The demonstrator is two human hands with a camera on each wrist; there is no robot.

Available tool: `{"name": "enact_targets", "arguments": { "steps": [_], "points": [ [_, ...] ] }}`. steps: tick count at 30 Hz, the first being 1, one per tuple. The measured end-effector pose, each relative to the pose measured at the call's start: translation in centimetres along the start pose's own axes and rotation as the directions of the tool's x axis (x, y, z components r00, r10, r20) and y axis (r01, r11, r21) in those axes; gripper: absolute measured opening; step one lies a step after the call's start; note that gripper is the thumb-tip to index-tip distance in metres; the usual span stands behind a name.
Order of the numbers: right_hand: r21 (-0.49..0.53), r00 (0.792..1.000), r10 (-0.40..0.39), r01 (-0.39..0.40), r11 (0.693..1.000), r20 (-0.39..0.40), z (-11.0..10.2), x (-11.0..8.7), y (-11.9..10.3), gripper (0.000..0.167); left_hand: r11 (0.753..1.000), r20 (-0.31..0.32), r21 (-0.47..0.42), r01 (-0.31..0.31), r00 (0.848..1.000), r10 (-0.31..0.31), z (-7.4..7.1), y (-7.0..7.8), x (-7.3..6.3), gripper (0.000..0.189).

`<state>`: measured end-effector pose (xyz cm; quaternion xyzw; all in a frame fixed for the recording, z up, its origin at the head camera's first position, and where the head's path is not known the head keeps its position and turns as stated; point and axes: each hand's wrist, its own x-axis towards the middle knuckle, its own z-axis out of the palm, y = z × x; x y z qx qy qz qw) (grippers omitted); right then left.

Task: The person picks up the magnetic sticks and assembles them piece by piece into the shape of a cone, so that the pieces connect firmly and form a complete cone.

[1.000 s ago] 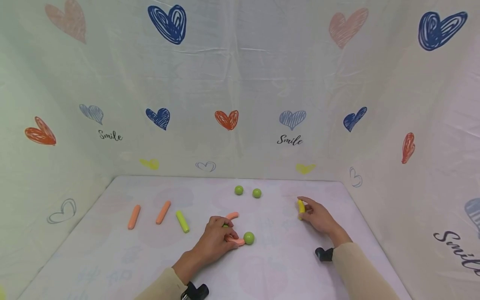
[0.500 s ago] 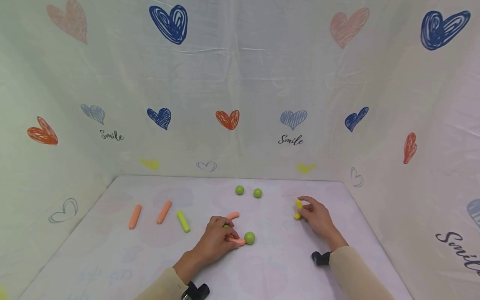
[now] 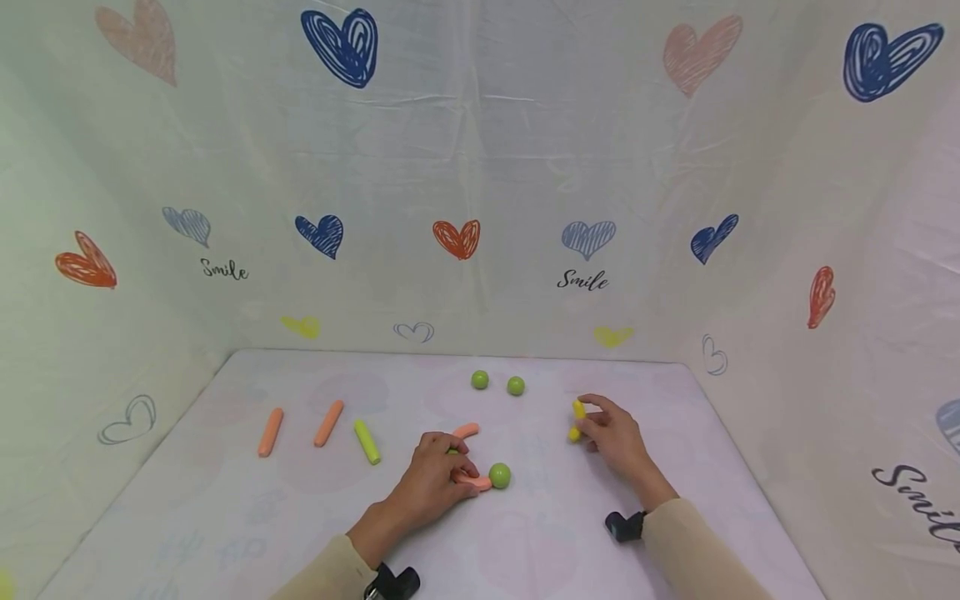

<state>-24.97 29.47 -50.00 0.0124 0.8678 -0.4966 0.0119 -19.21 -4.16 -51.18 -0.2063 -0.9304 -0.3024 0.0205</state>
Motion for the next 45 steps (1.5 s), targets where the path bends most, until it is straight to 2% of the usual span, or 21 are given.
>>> {"name": "enact_targets", "arguments": {
  "steps": [20,26,33,39,45],
  "points": [
    [0.140,0.995,0.063,-0.073,0.987,0.071,6.7,-1.5,-3.7,0.043,0.999,0.012,0.029,0.033,0.999,-0.033,0.0,0.3,0.1,0.011],
    [0.122,0.993,0.071,-0.082,0.989,0.093,8.3,-1.8,-4.3,0.040,0.999,-0.004,0.032,0.011,1.000,-0.011,0.1,0.3,0.1,0.013],
    [0.108,0.989,0.086,-0.099,0.989,0.116,9.2,-2.2,-4.9,0.036,0.999,-0.011,0.040,0.006,1.000,-0.005,0.3,0.2,0.1,0.014],
    [0.084,0.990,0.098,-0.106,0.991,0.099,9.5,-2.5,-5.4,0.032,0.999,-0.020,0.044,0.002,1.000,-0.002,0.4,0.4,-0.2,0.012],
    [0.021,0.994,0.073,-0.075,0.997,0.083,9.8,-2.6,-5.7,0.026,0.999,-0.058,0.046,-0.018,0.998,0.020,0.2,0.8,-1.0,0.012]
  ]
}}
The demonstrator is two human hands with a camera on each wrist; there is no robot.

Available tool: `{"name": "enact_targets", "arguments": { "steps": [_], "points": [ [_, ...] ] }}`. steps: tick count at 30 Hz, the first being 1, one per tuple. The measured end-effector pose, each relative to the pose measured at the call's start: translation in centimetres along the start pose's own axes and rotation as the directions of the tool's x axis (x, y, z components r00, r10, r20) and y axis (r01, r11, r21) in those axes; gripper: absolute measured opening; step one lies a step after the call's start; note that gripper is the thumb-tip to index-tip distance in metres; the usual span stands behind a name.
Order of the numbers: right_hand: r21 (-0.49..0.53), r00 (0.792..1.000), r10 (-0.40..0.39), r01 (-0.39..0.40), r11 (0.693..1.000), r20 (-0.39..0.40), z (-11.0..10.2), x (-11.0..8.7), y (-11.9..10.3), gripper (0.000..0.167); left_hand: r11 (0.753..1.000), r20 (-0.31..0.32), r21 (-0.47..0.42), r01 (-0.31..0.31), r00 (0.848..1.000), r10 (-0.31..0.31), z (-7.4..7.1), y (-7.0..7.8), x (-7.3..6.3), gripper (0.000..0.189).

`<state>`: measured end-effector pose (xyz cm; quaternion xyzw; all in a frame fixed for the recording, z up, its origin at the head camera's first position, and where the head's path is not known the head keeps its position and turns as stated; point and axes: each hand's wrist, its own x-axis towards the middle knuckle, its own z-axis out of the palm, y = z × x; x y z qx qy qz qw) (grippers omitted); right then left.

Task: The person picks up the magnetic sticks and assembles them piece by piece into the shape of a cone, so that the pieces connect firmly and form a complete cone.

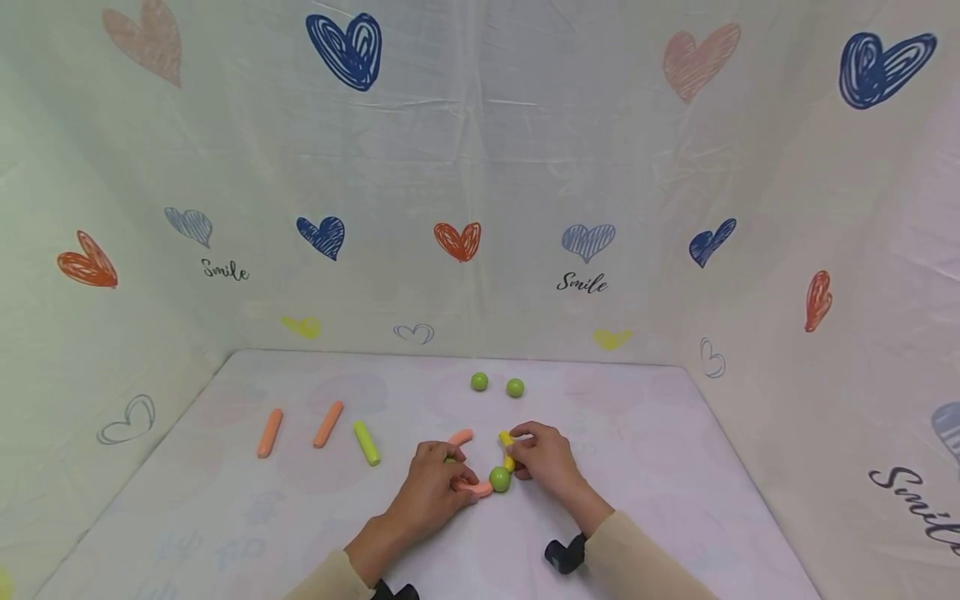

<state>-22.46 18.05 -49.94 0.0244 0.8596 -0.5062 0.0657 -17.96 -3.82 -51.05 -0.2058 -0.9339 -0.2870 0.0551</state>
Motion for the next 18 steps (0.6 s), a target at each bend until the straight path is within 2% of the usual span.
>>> {"name": "enact_targets", "arguments": {
  "steps": [11,18],
  "points": [
    [-0.129,0.999,-0.035,0.031,0.991,-0.024,1.0,0.4,-0.6,0.016,1.000,-0.061,0.007,-0.025,0.998,0.025,-0.2,0.2,-1.3,0.014],
    [-0.159,0.998,-0.056,0.053,0.986,-0.011,1.5,0.5,-0.7,0.014,1.000,-0.039,-0.008,0.020,0.999,-0.021,-0.3,0.4,-1.7,0.011]
  ]
}}
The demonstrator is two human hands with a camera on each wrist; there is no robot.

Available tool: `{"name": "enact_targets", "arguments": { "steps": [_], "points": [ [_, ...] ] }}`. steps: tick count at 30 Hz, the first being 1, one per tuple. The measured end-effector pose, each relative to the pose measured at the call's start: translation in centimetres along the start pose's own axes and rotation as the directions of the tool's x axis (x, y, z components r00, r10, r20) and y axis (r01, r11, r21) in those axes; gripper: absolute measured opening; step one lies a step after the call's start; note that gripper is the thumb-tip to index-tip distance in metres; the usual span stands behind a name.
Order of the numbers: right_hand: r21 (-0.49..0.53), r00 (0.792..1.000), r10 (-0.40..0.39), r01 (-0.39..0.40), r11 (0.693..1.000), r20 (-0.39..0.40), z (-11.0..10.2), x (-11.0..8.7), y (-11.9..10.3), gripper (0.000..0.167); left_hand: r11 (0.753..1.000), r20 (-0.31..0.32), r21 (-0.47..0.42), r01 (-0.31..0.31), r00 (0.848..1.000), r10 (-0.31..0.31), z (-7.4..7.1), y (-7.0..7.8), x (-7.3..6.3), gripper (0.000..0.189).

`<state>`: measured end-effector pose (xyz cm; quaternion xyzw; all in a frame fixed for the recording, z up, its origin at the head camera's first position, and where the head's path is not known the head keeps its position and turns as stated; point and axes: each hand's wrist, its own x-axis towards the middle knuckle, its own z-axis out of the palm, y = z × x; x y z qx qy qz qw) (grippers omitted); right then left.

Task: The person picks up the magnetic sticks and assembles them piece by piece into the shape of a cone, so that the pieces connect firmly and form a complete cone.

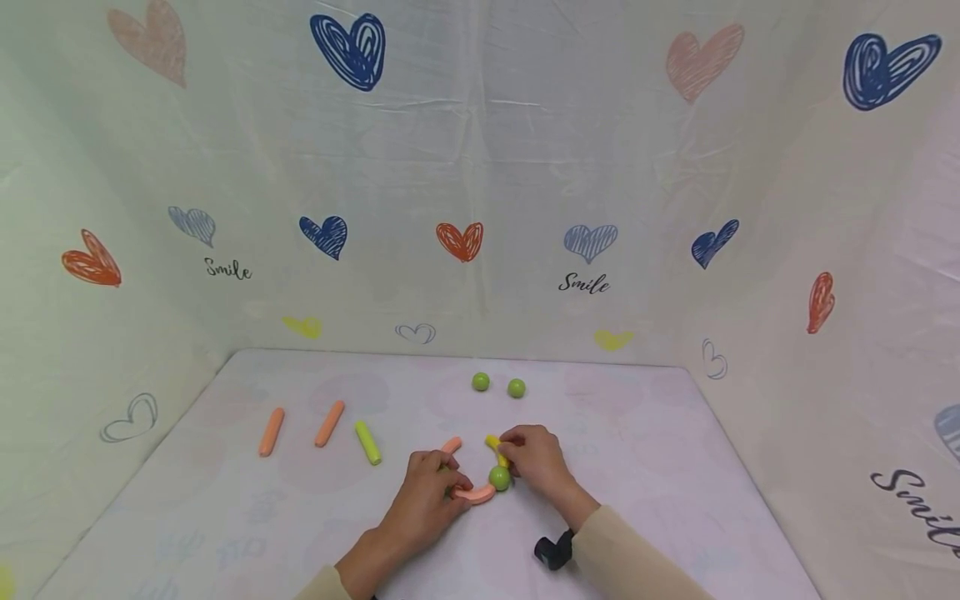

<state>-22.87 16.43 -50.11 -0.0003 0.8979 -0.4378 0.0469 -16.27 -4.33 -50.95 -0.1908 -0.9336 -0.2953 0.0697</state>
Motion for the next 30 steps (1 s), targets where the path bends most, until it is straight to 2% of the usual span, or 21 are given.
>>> {"name": "enact_targets", "arguments": {
  "steps": [8,15,21,26,30],
  "points": [
    [0.005,1.000,-0.001,0.001,1.000,0.027,0.0,-0.5,0.0,0.019,0.999,0.024,-0.008,0.033,0.999,-0.033,-0.1,0.0,-0.1,0.008],
    [0.030,0.999,-0.032,0.030,0.999,0.039,-0.5,-2.0,0.3,0.026,1.000,-0.014,-0.006,0.026,1.000,-0.026,0.1,0.0,-0.1,0.009],
    [-0.016,0.992,-0.104,0.106,0.994,0.065,-0.7,-3.3,1.0,0.029,1.000,-0.054,-0.006,-0.007,0.999,0.007,0.2,0.0,-0.2,0.010],
    [-0.037,0.979,-0.175,0.180,0.983,0.105,-0.7,-3.6,1.7,0.030,1.000,-0.049,0.009,-0.011,0.999,0.011,0.2,0.1,-0.3,0.010],
    [-0.029,0.971,-0.206,0.211,0.977,0.122,-0.9,-3.7,1.7,0.027,1.000,-0.046,0.013,-0.012,0.999,0.013,0.2,0.1,-0.3,0.010]
  ]
}}
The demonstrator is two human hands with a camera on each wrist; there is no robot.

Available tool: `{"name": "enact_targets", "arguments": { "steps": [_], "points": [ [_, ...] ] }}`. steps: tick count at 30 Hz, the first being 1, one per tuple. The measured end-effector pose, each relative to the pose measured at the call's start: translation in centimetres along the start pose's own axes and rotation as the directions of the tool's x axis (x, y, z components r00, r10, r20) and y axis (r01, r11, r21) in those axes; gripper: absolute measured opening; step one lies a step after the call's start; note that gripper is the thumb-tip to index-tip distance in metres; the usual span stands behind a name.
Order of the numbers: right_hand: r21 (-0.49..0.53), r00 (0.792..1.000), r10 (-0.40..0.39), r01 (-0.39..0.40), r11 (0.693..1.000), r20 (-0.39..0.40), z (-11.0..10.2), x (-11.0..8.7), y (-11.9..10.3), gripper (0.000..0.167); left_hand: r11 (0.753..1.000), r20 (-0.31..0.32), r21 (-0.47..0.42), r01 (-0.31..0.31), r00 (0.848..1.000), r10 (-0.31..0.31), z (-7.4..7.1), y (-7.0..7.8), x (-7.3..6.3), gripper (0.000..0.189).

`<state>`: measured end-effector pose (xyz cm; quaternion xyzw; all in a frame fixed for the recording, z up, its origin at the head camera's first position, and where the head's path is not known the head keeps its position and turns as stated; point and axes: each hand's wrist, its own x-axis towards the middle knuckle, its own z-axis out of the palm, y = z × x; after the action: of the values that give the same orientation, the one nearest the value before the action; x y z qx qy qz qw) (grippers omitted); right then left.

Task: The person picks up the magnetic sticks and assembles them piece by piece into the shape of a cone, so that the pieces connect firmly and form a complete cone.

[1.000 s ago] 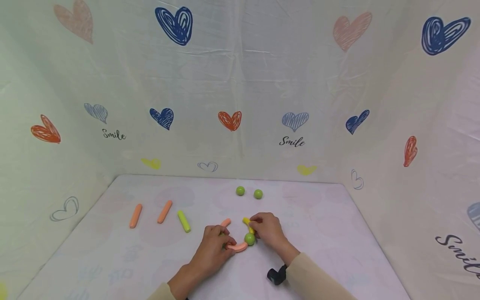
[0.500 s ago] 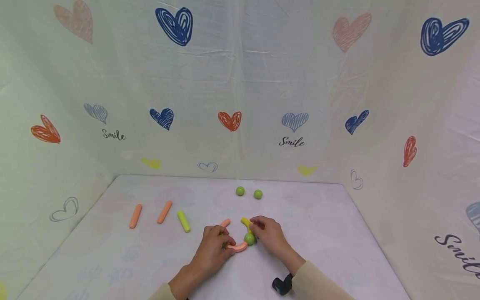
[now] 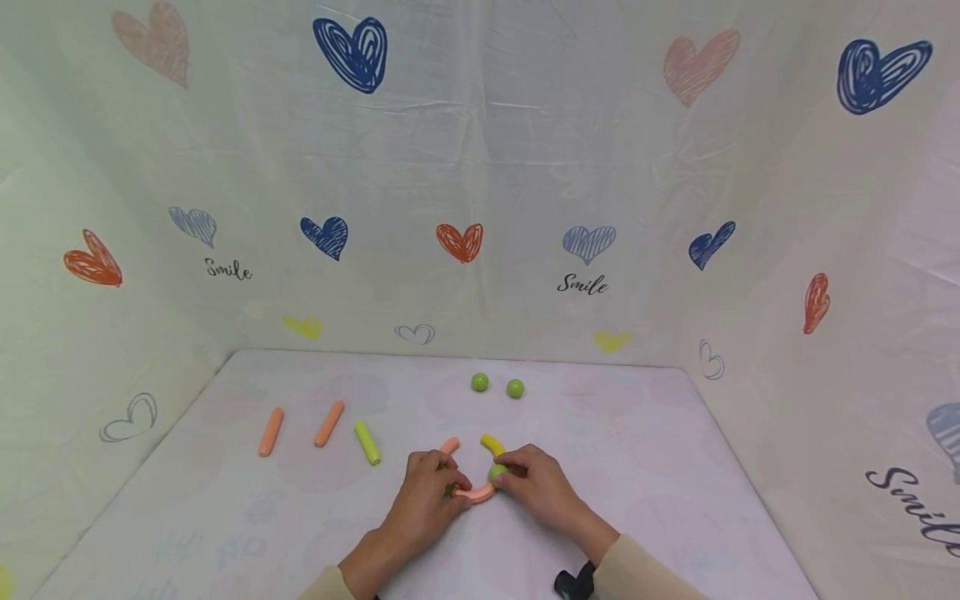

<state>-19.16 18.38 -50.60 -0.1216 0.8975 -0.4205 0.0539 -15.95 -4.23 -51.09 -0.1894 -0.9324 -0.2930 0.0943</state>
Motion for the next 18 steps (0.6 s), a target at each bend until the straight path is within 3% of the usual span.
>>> {"name": "enact_targets", "arguments": {
  "steps": [18],
  "points": [
    [0.036,1.000,0.008,-0.008,0.999,0.013,-0.14,0.09,0.18,0.028,0.999,-0.027,-0.033,0.000,1.000,-0.001,0.23,0.23,0.04,0.012]
  ]
}}
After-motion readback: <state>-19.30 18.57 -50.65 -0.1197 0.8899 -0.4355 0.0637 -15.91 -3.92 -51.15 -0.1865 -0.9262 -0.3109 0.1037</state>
